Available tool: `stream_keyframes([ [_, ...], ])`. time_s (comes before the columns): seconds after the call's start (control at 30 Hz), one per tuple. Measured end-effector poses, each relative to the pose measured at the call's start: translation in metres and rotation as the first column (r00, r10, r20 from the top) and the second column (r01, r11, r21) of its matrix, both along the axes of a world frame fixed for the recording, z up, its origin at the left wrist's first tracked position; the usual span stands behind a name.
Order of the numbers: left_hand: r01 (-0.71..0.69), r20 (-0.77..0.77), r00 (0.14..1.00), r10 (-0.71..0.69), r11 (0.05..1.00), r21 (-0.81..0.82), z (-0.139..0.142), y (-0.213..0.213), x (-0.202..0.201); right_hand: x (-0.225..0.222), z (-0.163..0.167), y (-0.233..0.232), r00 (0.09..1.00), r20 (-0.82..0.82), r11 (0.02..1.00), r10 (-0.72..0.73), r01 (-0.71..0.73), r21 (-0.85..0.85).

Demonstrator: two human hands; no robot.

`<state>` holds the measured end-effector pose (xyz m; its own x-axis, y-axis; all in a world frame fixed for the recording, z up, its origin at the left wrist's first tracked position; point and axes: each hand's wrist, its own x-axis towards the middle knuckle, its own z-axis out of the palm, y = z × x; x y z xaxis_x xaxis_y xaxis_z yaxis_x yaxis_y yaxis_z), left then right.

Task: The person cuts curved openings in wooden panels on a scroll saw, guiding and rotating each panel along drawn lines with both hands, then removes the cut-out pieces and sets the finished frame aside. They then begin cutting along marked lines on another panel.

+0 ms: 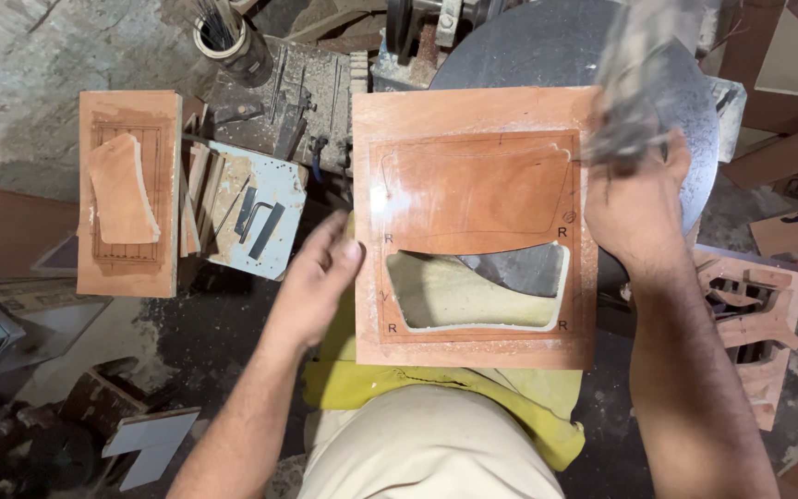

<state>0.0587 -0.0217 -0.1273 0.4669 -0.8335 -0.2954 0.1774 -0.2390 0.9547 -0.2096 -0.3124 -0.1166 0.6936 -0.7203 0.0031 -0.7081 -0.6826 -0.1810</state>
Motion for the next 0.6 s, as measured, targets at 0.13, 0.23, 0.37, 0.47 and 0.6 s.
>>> stream_keyframes([
  [0.13, -0.041, -0.253, 0.967, 0.042, 0.999, 0.010, -0.016, 0.013, -0.037, 0.002, 0.004, 0.007, 0.964, 0.261, 0.998, 0.057, -0.054, -0.016],
  [0.23, -0.085, -0.267, 0.961, 0.075, 0.996, -0.027, -0.017, 0.010, -0.042, 0.006, 0.009, 0.009, 0.961, 0.273, 0.999, 0.050, -0.046, -0.019],
  [0.37, -0.066, -0.238, 0.970, 0.054, 0.997, -0.042, -0.016, 0.006, -0.040, 0.008, 0.012, 0.004, 0.975, 0.224, 1.000, 0.009, -0.014, 0.023],
  [0.47, -0.087, -0.291, 0.954, 0.075, 0.996, -0.029, -0.016, 0.004, -0.042, 0.005, 0.009, 0.003, 0.960, 0.278, 0.998, 0.025, -0.038, 0.042],
  [0.6, -0.107, -0.328, 0.940, 0.091, 0.994, -0.033, -0.016, 0.003, -0.045, 0.004, 0.005, 0.000, 0.984, 0.172, 0.998, 0.036, -0.026, -0.063],
])
